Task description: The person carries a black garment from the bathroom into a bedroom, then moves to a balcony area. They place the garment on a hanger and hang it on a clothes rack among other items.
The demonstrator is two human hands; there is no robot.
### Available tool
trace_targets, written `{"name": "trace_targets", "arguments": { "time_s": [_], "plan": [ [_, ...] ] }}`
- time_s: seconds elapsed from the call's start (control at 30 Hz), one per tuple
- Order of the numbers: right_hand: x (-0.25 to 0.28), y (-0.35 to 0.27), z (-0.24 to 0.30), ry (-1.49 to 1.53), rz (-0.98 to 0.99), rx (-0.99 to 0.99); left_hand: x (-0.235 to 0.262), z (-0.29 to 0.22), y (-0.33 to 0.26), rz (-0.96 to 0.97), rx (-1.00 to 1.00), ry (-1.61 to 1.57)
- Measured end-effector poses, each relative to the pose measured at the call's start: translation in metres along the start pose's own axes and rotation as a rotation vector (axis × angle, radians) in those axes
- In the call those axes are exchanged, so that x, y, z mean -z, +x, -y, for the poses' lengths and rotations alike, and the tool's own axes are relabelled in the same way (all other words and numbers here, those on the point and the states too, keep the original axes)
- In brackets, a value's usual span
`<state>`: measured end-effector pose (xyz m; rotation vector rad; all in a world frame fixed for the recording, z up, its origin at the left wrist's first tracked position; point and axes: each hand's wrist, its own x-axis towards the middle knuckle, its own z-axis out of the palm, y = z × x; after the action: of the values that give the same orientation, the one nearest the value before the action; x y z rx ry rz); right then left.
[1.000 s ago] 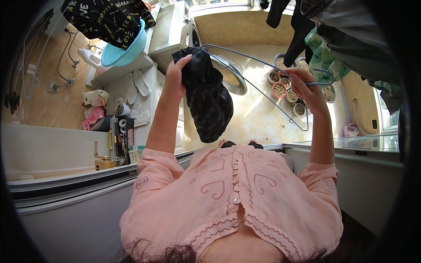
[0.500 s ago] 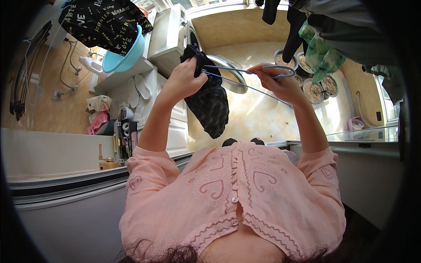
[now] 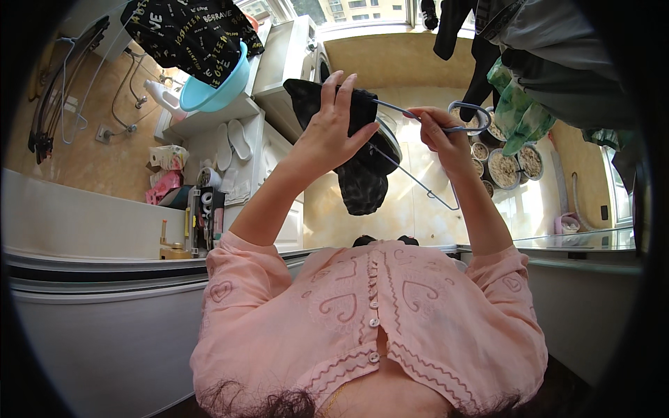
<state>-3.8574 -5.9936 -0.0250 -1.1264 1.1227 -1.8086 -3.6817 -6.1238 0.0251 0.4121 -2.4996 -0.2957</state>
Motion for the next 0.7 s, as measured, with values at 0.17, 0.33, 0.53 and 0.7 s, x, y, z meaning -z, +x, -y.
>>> {"name": "trace_targets", "arguments": {
  "time_s": [0.17, 0.33, 0.53, 0.7],
  "plan": [
    [0.019, 0.001, 0.005, -0.032, 0.034, 0.109, 0.027, 0.019, 0.001, -0.215, -0.071, -0.062],
    [0.028, 0.008, 0.015, -0.057, 0.049, 0.114, 0.051, 0.031, 0.023, -0.401, -0.28, 0.356],
    [0.032, 0.004, 0.027, -0.053, 0.023, 0.112, 0.042, 0.074, 0.028, -0.151, 0.218, -0.401],
    [0.039, 0.002, 0.023, -0.025, -0.076, 0.084, 0.026, 0.089, 0.025, -0.256, 0.157, -0.607]
  ]
}}
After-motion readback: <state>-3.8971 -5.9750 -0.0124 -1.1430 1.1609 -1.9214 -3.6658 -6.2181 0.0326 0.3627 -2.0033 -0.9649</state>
